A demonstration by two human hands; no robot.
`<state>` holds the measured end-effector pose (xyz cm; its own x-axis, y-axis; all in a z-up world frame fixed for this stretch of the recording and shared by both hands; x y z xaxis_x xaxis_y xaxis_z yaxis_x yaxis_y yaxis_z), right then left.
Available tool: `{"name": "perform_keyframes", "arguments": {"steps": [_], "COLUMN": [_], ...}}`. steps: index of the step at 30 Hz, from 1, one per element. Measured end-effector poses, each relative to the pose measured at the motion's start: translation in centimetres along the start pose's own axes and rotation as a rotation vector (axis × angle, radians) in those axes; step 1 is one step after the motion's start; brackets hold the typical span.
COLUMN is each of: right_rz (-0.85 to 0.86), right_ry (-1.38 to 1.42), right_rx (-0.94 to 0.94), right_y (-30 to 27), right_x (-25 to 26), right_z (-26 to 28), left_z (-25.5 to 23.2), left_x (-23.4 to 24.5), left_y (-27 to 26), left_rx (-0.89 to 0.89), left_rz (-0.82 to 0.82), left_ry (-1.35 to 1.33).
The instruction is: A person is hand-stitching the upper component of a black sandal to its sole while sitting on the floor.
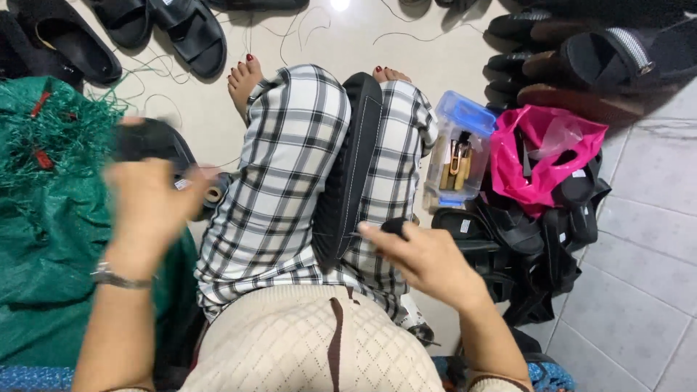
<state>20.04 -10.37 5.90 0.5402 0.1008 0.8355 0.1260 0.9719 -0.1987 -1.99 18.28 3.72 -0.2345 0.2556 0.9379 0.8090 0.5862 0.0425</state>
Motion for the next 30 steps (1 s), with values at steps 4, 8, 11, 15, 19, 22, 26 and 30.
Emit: {"name": "perform_keyframes", "arguments": {"steps": [4, 8, 11, 15, 19, 22, 26, 30], "right_rz": [0.001, 0.036, 0.058, 0.079, 0.079, 0.055, 0.11, 0.125], "right_ry": [0.037, 0.029, 0.031, 0.017, -0.033, -0.108, -0.163, -0.123], "right_rx": [0.025, -0.004, -0.005, 0.01, 0.009, -0.005, -0.013, 0.016], "right_y": [1.4, 1.5, 1.5, 1.6, 1.9, 2.0, 2.3, 2.9], "right_x": [1.0, 1.0, 0.9, 1.0, 1.8, 2.9, 2.9, 2.3], "right_z": [1.2, 1.0, 0.8, 0.8, 1.7, 2.9, 3.3, 3.1], "left_z": [-8.3, -11.2, -11.4, -11.3, -11.3, -11.5, -12.2, -12.2], "left_x": [-3.4, -5.1, -5.5, -6.0, -6.9, -7.5, -6.6, -6.6], "left_y": [0.8, -0.3, -0.5, -0.5, -0.8, -1.0, -0.8, -0.7], "left_rx": [-0.118, -0.507, -0.544, -0.542, -0.549, -0.571, -0.597, -0.602], "left_rz": [0.436, 0.229, 0.219, 0.216, 0.194, 0.15, 0.037, 0.003], "left_ry": [-0.265, -0.287, -0.267, -0.248, -0.227, -0.165, -0.209, -0.225]}}
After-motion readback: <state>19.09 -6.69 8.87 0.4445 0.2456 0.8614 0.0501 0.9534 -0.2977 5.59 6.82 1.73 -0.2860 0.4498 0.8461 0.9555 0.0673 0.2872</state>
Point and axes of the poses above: each hand's wrist, its own y-axis towards the middle knuckle, its own x-axis out of the back of the hand, z = x × y, the point moved 5 cm from there along y, towards the middle knuckle, and after that the axes turned 6 degrees about -x, right-handed, at the moved point
